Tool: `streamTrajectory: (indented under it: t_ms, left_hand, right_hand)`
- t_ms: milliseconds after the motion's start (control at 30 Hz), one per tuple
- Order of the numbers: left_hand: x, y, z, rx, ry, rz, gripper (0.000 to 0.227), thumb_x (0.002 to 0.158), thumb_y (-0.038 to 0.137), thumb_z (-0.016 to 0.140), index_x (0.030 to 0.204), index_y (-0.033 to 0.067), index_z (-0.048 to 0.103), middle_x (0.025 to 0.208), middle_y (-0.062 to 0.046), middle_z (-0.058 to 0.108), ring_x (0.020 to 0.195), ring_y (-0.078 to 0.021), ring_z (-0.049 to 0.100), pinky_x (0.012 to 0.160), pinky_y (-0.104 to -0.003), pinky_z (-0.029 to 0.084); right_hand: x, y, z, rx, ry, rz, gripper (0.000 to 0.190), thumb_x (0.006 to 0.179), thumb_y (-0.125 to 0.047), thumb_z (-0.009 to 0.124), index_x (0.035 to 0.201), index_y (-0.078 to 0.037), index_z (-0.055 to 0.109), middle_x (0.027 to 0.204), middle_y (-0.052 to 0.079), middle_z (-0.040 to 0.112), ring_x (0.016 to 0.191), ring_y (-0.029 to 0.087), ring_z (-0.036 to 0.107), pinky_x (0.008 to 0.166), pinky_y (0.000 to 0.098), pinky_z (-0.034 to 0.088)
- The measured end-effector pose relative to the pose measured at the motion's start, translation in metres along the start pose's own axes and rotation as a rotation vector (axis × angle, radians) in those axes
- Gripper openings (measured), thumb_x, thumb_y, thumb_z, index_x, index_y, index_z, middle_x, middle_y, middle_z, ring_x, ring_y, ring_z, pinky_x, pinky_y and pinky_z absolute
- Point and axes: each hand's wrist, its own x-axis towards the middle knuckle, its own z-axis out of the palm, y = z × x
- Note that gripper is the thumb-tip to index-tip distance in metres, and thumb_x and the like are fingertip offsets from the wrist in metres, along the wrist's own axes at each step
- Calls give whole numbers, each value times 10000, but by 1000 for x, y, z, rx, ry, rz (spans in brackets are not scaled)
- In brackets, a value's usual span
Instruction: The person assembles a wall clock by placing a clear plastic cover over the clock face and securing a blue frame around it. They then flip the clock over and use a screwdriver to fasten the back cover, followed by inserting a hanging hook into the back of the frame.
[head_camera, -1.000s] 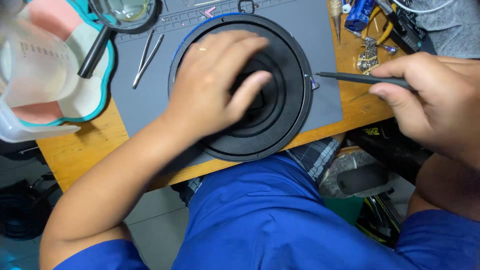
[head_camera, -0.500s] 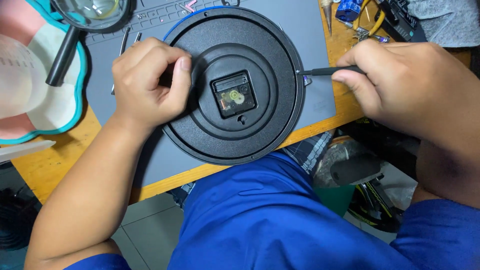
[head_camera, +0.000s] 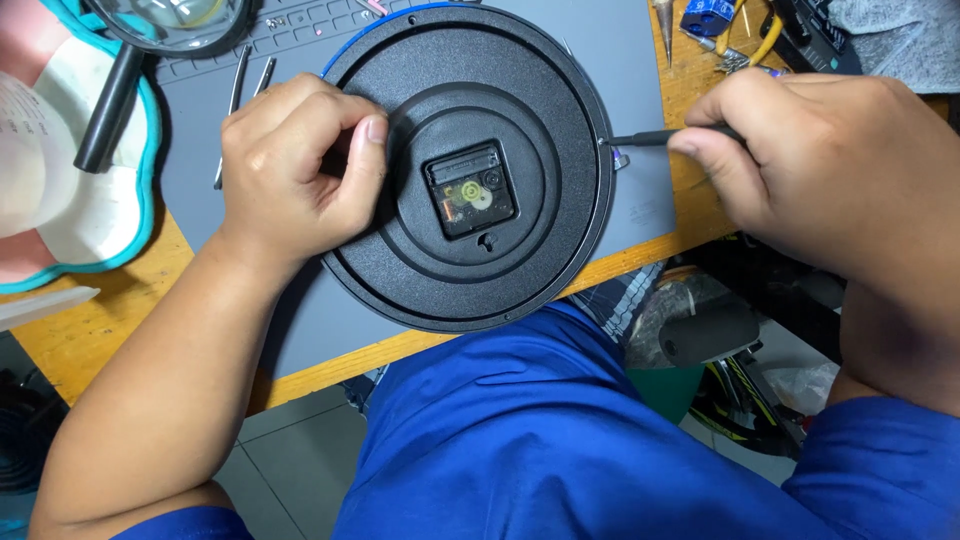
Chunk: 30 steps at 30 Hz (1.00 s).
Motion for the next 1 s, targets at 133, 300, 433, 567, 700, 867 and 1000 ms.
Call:
streamTrajectory:
  t_ms: [133,300,433,567,700,867,1000]
  left_hand:
    - [0,1,0,1,-2,3,115,832,-25,470,732,-24,526,651,-112,507,556,-225,451,515,-304,352]
    - [0,1,-1,-12,-8,-5,113,834,-38,466,740,-37,529,669,-127,516,570,-229,463,522,-299,356]
    - [0,3,-1,1,-17,-11,115,830,-46,469,737,-39,535,681,-134,526,580,-229,477,527,-292,358]
    - [-1,2,-1,21,-20,-24,117,839,-30,472,740,-31,534,683,-124,527,581,-228,473,529,-295,356]
    - [0,2,-1,12,-23,-19,118,837,-32,468,735,-33,527,683,-129,529,582,-230,474,534,-298,359]
    - [0,1,0,14,-31,-14,117,834,-20,468,735,-31,529,671,-122,518,576,-229,471,523,-301,357]
    - [3,3,-2,10,-34,-4,127,831,0,456,725,-26,523,650,-123,500,552,-234,459,509,-309,348]
  right_hand:
    - [-2,2,7,-38,61,22,146,970,-291,546,892,-167,544,732,-61,548,711,140,579,523,287,419]
    - [0,2,0,124,-78,33,198,841,-253,551,974,-116,501,653,-27,526,721,159,569,535,294,422]
    - [-1,6,3,32,-20,-26,170,895,-288,542,942,-130,498,678,-30,524,721,148,582,520,273,418]
    - [2,3,0,-128,-56,-40,173,894,-349,497,931,-180,484,742,-62,554,725,104,599,498,258,453]
    - [3,-1,-4,-238,-89,-13,222,887,-417,455,924,-199,472,778,-78,572,677,122,598,466,264,441]
    - [3,1,-2,-145,-46,-34,194,894,-366,485,907,-173,480,742,-65,556,697,130,589,494,261,438]
    - [1,4,-5,156,42,-77,119,870,-207,567,880,-100,515,762,14,563,749,199,581,545,288,415]
